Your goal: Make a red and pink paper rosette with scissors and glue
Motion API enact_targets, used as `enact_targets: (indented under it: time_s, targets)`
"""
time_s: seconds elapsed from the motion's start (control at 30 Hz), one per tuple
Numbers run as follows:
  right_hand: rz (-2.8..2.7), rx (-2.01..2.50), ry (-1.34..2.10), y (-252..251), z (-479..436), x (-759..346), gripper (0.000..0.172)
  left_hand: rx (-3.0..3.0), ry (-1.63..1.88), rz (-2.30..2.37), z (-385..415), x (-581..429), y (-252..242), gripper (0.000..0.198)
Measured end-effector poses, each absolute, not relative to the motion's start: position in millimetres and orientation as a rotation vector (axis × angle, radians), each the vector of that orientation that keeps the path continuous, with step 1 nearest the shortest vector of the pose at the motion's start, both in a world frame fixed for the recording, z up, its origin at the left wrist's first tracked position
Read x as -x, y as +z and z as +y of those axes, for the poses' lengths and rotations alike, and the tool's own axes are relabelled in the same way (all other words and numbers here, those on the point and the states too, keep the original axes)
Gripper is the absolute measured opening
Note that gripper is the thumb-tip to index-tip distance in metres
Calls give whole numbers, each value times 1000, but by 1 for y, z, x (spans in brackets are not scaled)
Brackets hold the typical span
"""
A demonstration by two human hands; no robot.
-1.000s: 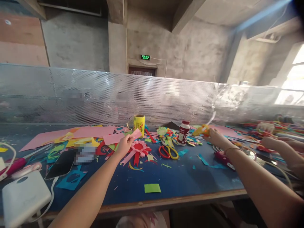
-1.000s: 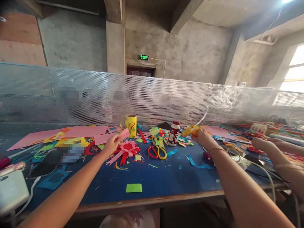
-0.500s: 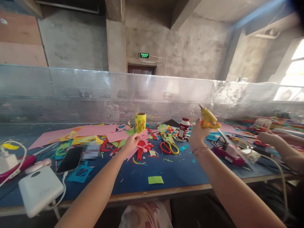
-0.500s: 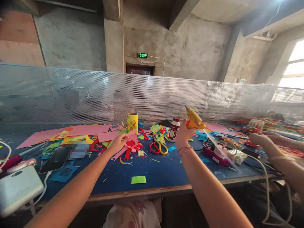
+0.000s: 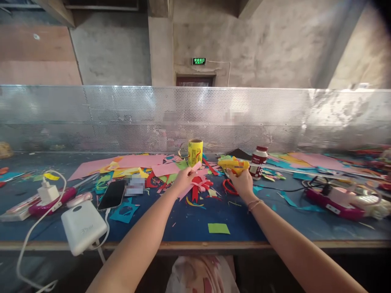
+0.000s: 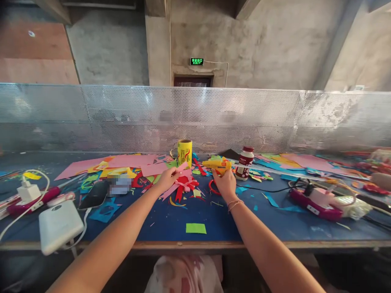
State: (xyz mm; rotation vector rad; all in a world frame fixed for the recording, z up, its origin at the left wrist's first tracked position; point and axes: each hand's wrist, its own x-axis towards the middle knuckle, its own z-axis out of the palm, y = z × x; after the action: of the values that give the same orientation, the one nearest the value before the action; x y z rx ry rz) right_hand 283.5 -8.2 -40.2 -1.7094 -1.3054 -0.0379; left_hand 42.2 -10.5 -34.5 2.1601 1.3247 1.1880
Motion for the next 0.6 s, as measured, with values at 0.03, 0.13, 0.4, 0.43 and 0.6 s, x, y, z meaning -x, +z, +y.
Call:
enact_targets:
  time_s: [0.03,0.13,0.4,0.43,0.6]
  targets:
    - [-1316,1721,-37,-41,-9,-283,46,-2156,1179,1328,-11,-42,-34,21]
    - [-1358,1722,-50,-43,-10,-282,44,-2145,1163,1332,-13,-41,-34,23]
    - [-1430,1690,-119,-44,-11,-279,37,-2131,1165,1247,-12,-46,-38,23]
    - [-1431,1692,-124,-44,-11,-279,36,-2139,1164,1234,-13,-47,-38,24]
    - [-1441,1705,-128,-46,-8,-280,35,-2193,1125,1252,-19,-50,-35,28]
